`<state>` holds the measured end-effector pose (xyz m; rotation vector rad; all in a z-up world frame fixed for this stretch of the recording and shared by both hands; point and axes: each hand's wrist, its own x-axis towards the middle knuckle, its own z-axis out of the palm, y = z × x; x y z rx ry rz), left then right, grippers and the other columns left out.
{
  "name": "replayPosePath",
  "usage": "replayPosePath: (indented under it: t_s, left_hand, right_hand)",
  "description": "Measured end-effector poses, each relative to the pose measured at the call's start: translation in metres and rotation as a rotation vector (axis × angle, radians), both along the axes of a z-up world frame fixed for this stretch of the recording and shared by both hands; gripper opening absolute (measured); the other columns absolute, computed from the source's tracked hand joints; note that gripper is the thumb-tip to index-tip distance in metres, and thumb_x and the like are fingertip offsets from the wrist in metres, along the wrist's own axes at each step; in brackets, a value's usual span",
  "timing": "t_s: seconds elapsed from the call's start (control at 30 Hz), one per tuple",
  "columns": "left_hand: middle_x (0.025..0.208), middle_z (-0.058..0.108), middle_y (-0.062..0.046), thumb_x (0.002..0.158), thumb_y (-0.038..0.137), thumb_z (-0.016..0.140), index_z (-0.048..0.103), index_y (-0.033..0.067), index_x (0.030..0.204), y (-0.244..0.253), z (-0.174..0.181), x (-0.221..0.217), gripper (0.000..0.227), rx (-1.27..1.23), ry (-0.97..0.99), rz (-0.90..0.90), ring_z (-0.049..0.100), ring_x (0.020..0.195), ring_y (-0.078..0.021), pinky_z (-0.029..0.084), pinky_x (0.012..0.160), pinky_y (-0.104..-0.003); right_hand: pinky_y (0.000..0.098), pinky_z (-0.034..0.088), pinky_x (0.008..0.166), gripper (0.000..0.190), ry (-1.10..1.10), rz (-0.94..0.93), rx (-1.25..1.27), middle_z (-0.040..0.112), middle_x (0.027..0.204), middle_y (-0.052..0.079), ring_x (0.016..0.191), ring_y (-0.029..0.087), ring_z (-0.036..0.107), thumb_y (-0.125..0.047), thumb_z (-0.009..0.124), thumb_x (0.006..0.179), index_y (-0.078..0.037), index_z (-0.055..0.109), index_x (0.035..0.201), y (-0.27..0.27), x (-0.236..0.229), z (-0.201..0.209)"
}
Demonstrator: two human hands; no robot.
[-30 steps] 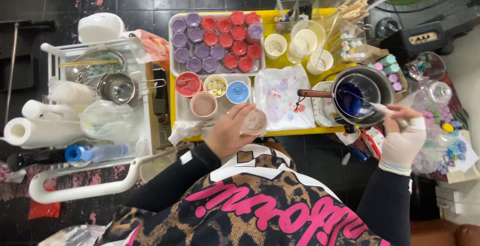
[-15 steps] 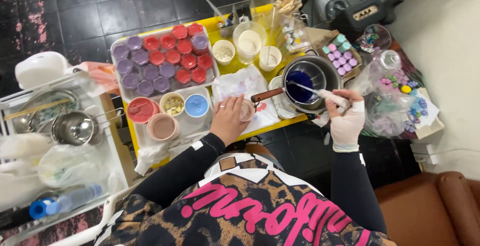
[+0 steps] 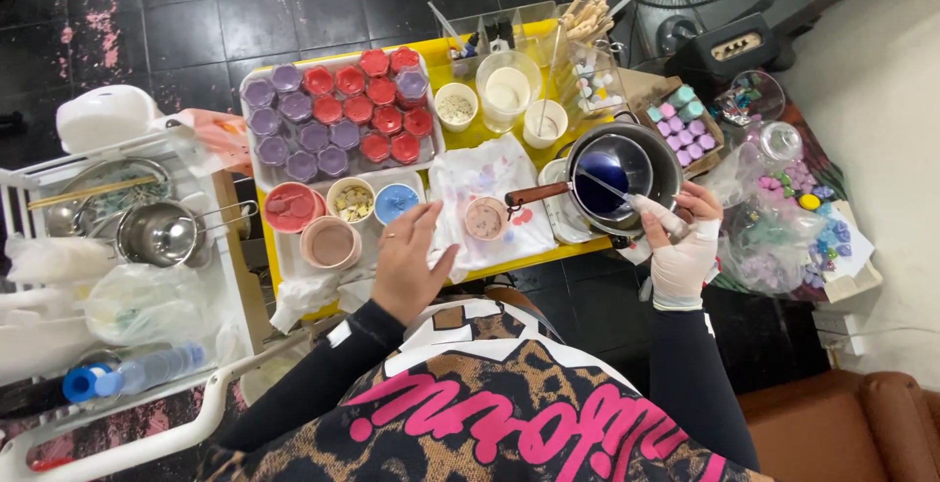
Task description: Mix a blue dye into melted wax and pour it into containers.
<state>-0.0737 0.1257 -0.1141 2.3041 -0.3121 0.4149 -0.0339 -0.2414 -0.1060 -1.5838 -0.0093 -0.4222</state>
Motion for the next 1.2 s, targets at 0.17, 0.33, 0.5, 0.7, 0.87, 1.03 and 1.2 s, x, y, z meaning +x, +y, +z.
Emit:
replayPosePath:
  t_s: [0.17,0.33,0.5,0.7,0.87,1.03,1.2]
  left_hand:
    - [0.132,0.061,-0.012,0.092,0.020,0.079,0.060,0.0081,0.139,0.036,0.010,-0.026,0.053,0.026,-0.110,0.242,0.054,0.127,-0.0318,0.040,0.112,-0.043]
    - [0.140,0.051,-0.016,0.088,0.032,0.087,0.048,0.0056,0.145,0.073,-0.010,-0.050,0.074,0.110,-0.245,0.502,0.046,0.136,-0.0352,0.033,0.118,-0.048]
    - [0.143,0.049,-0.021,0.067,0.057,0.092,0.036,0.0044,0.148,0.087,-0.034,-0.055,0.112,0.144,-0.047,0.605,0.044,0.137,-0.0383,0.031,0.114,-0.051]
    - [0.143,0.054,-0.018,0.074,0.050,0.091,0.035,0.0056,0.150,0.090,-0.081,-0.050,0.104,0.096,0.047,0.621,0.052,0.133,-0.0368,0.032,0.111,-0.052]
    - [0.138,0.057,-0.016,0.077,0.039,0.091,0.031,0.0085,0.149,0.092,-0.107,-0.048,0.099,0.085,0.049,0.573,0.055,0.129,-0.0339,0.032,0.110,-0.052]
    - [0.137,0.055,-0.013,0.076,0.032,0.094,0.033,0.0099,0.146,0.089,-0.079,-0.047,0.096,0.026,-0.227,0.347,0.053,0.129,-0.0334,0.034,0.114,-0.049]
    - [0.132,0.053,-0.016,0.063,0.017,0.093,0.049,0.0091,0.136,0.082,-0.028,-0.052,0.086,-0.029,-0.076,0.075,0.053,0.124,-0.0360,0.046,0.106,-0.044]
  right_hand:
    - [0.0332,0.051,0.113,0.051,-0.103,-0.082,-0.260,0.039,0.153,0.010,0.130,0.018,0.052,0.013,0.078,0.094,-0.005,0.049,0.131,-0.018,-0.001,-0.036]
    - [0.0386,0.049,0.116,0.059,-0.141,-0.058,-0.176,0.037,0.154,0.009,0.136,0.021,0.050,-0.004,0.087,0.090,-0.009,0.047,0.132,-0.010,-0.006,-0.018]
    - [0.0456,0.026,0.128,0.059,-0.347,-0.499,-0.632,0.038,0.149,0.010,0.148,0.027,0.036,-0.042,0.089,0.102,-0.010,0.048,0.129,-0.004,-0.016,-0.001]
    - [0.0462,0.052,0.110,0.047,-0.619,-0.474,-0.781,0.043,0.139,0.011,0.136,0.029,0.044,-0.047,0.080,0.099,-0.010,0.055,0.113,0.022,-0.016,0.002]
    - [0.0463,0.046,0.096,0.026,-0.551,0.094,-0.838,0.063,0.120,0.010,0.111,0.030,0.057,-0.024,0.080,0.085,-0.016,0.060,0.099,0.115,-0.018,0.023]
    - [0.0448,0.047,0.097,0.038,-0.491,0.560,-0.839,0.065,0.122,0.005,0.115,0.028,0.061,-0.019,0.088,0.077,-0.017,0.065,0.107,0.197,-0.003,0.037]
    - [0.0454,0.039,0.112,0.094,-0.151,0.983,-0.614,0.047,0.150,0.020,0.138,0.038,0.047,-0.027,0.093,0.070,-0.003,0.045,0.148,0.235,0.007,0.050]
